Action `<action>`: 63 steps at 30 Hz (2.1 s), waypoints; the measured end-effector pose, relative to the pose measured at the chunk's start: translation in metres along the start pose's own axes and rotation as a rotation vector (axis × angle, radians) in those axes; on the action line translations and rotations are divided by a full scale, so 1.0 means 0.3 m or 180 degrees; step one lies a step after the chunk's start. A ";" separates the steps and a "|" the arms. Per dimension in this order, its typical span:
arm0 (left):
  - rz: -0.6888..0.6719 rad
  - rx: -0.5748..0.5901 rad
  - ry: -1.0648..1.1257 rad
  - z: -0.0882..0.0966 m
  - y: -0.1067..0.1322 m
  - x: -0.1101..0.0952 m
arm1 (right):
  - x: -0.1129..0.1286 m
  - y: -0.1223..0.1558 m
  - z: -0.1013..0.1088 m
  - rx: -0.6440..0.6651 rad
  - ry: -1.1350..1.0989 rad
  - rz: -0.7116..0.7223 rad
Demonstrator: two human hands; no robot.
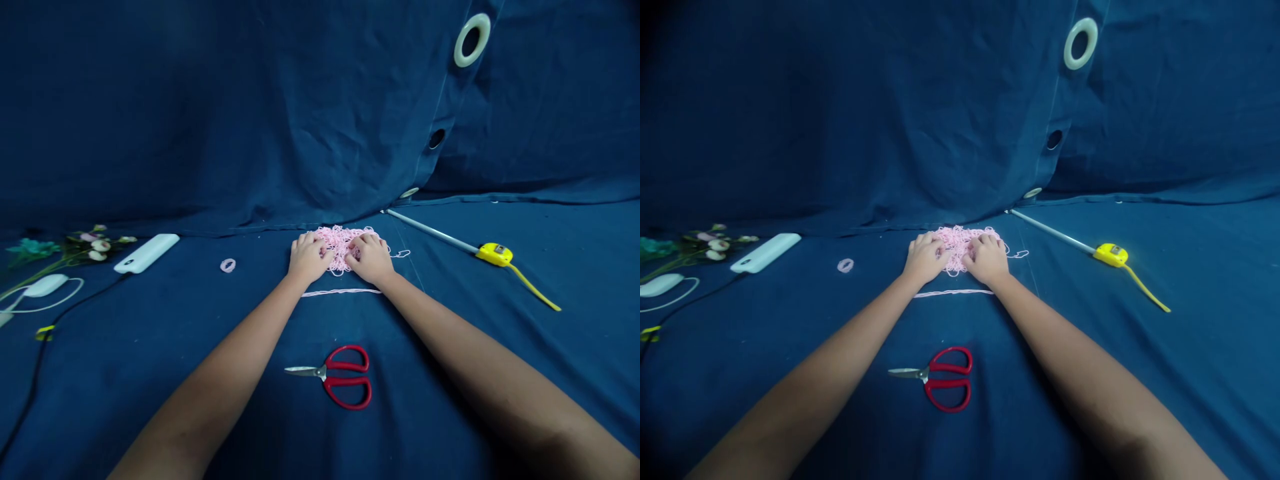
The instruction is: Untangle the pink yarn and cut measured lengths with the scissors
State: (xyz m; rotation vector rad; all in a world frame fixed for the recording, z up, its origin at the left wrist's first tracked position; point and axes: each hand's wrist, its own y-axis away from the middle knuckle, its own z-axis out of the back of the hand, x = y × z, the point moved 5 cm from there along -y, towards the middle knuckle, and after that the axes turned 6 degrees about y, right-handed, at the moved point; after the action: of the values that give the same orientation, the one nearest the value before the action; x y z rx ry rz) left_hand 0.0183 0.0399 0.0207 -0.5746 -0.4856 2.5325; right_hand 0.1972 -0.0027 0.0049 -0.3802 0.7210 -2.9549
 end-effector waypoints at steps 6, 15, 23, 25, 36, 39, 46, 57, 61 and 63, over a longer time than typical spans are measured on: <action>-0.0533 0.0136 0.0350 0.014 0.001 -0.039 | 0.013 0.000 0.012 -0.0062 -0.0186 0.0306; -0.0218 0.0128 0.0242 0.003 -0.001 -0.014 | 0.003 -0.001 0.007 0.0018 -0.0160 0.0102; -0.0484 0.0323 0.0290 -0.007 0.000 -0.028 | 0.024 0.000 0.004 0.0239 -0.0331 0.0581; -0.0398 0.0313 0.0244 -0.008 -0.001 -0.021 | 0.017 -0.001 -0.001 0.0212 -0.0304 0.0466; -0.0075 0.0108 0.0111 0.000 0.000 -0.005 | 0.012 -0.002 0.001 0.0152 -0.0239 0.0325; -0.0158 0.0075 0.0238 -0.001 -0.001 -0.007 | 0.012 -0.001 0.006 0.0083 -0.0257 0.0304; -0.0291 0.0571 0.0298 -0.020 -0.007 -0.016 | 0.002 -0.004 -0.024 0.0202 -0.0190 0.0332; -0.0326 0.0566 0.0354 -0.016 -0.006 -0.024 | 0.017 0.000 -0.008 0.0368 -0.0251 0.0527; -0.0402 0.0617 0.0399 -0.022 -0.007 -0.022 | 0.022 0.001 -0.009 0.0469 -0.0272 0.0566; -0.0445 0.0605 0.0389 -0.023 -0.006 -0.022 | 0.024 0.002 -0.005 0.0424 -0.0304 0.0578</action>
State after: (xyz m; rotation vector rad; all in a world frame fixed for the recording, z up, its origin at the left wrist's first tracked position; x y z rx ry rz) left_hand 0.0274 0.0395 0.0175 -0.5974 -0.2292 2.3613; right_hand 0.1899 -0.0034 0.0050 -0.4182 0.5148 -2.7733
